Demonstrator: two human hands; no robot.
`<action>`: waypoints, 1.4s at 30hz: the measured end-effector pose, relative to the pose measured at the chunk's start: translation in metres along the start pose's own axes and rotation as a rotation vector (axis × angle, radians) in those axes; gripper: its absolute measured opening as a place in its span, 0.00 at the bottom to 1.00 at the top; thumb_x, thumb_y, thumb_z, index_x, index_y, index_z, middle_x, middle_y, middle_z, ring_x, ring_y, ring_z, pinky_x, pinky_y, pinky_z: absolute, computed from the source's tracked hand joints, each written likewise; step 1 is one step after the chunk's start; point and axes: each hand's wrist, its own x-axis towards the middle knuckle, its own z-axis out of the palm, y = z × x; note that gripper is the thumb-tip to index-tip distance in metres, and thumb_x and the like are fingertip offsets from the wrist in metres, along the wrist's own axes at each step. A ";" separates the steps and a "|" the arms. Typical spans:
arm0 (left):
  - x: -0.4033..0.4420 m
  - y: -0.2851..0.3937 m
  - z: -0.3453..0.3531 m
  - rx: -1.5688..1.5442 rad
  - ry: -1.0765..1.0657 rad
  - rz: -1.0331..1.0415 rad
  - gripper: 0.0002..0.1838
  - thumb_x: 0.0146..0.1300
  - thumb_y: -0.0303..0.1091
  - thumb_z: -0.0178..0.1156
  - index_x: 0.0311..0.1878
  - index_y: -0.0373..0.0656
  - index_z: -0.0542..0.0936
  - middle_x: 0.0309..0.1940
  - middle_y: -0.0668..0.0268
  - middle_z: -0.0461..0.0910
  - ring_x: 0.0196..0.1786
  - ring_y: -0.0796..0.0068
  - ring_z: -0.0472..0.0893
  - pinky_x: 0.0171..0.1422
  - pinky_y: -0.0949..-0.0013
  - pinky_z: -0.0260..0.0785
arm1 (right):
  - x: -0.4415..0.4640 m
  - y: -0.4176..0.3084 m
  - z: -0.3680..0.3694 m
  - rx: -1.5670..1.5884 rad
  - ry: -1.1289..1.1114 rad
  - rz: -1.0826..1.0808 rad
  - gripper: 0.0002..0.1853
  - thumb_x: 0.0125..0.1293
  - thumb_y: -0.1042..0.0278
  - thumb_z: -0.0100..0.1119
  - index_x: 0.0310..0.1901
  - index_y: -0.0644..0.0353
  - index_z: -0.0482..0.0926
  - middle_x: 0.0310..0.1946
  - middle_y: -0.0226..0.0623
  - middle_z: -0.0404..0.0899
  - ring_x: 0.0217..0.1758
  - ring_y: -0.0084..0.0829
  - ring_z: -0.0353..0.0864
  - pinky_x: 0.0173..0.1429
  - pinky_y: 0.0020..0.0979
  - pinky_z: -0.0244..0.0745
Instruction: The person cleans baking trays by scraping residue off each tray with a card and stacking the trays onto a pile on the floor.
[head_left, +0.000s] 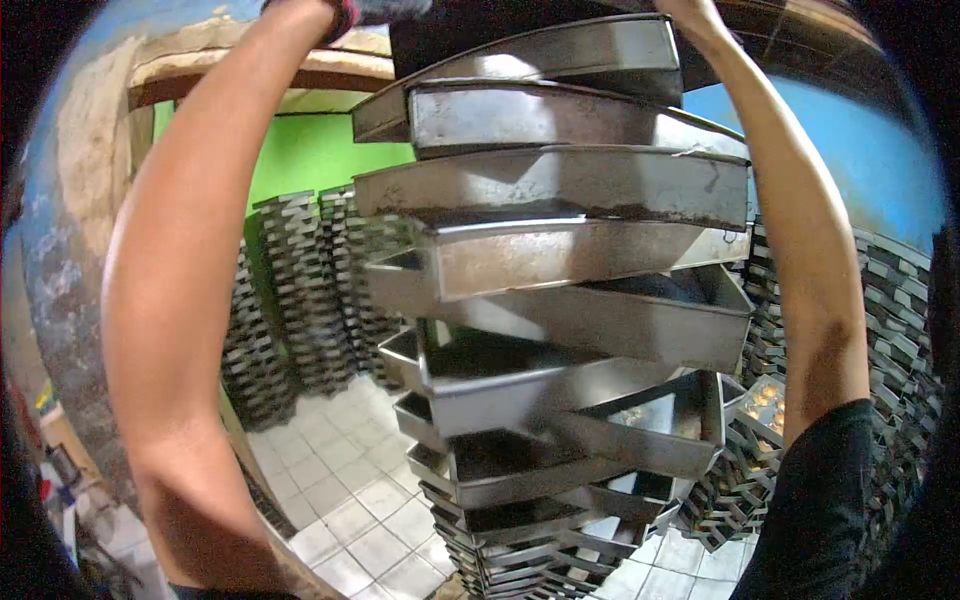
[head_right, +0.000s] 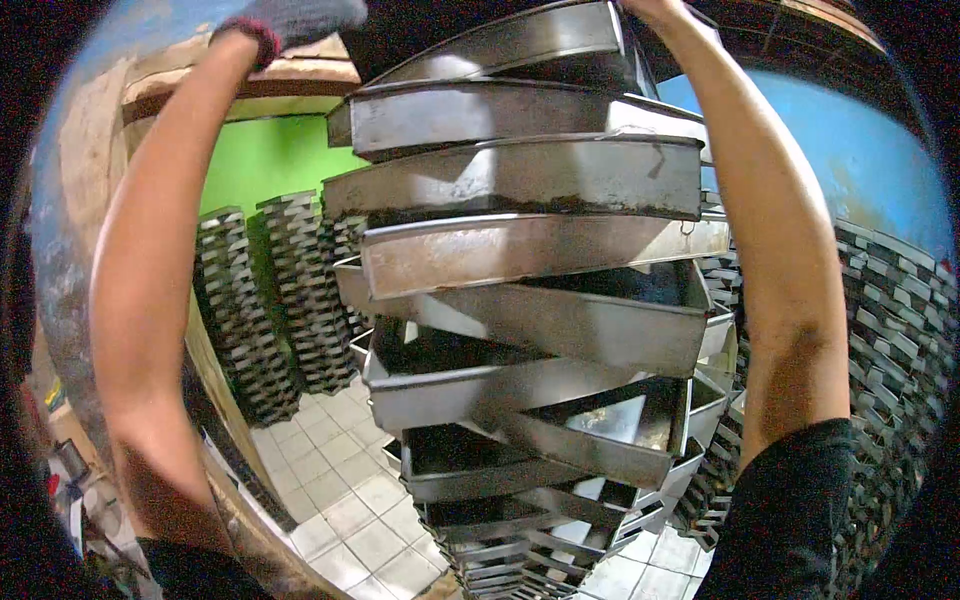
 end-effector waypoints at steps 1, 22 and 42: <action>-0.004 -0.001 0.009 0.017 0.045 0.061 0.22 0.50 0.24 0.60 0.52 0.36 0.75 0.45 0.43 0.81 0.53 0.38 0.80 0.57 0.48 0.72 | -0.010 -0.013 0.001 0.148 -0.021 -0.041 0.26 0.79 0.51 0.54 0.61 0.69 0.79 0.56 0.58 0.83 0.63 0.48 0.81 0.66 0.42 0.73; -0.084 0.020 0.037 -0.033 0.255 -0.135 0.43 0.62 0.41 0.70 0.79 0.46 0.64 0.74 0.54 0.69 0.76 0.55 0.68 0.82 0.57 0.59 | -0.054 0.017 -0.055 0.459 0.128 0.559 0.39 0.74 0.26 0.48 0.42 0.64 0.86 0.31 0.35 0.81 0.33 0.29 0.75 0.44 0.35 0.71; -0.405 0.632 -0.022 -0.954 -0.425 -1.597 0.33 0.81 0.35 0.52 0.83 0.44 0.53 0.78 0.60 0.59 0.77 0.69 0.62 0.82 0.62 0.55 | -0.515 0.059 -0.203 0.888 -0.068 0.777 0.47 0.75 0.32 0.50 0.82 0.58 0.48 0.74 0.46 0.66 0.64 0.37 0.69 0.71 0.41 0.59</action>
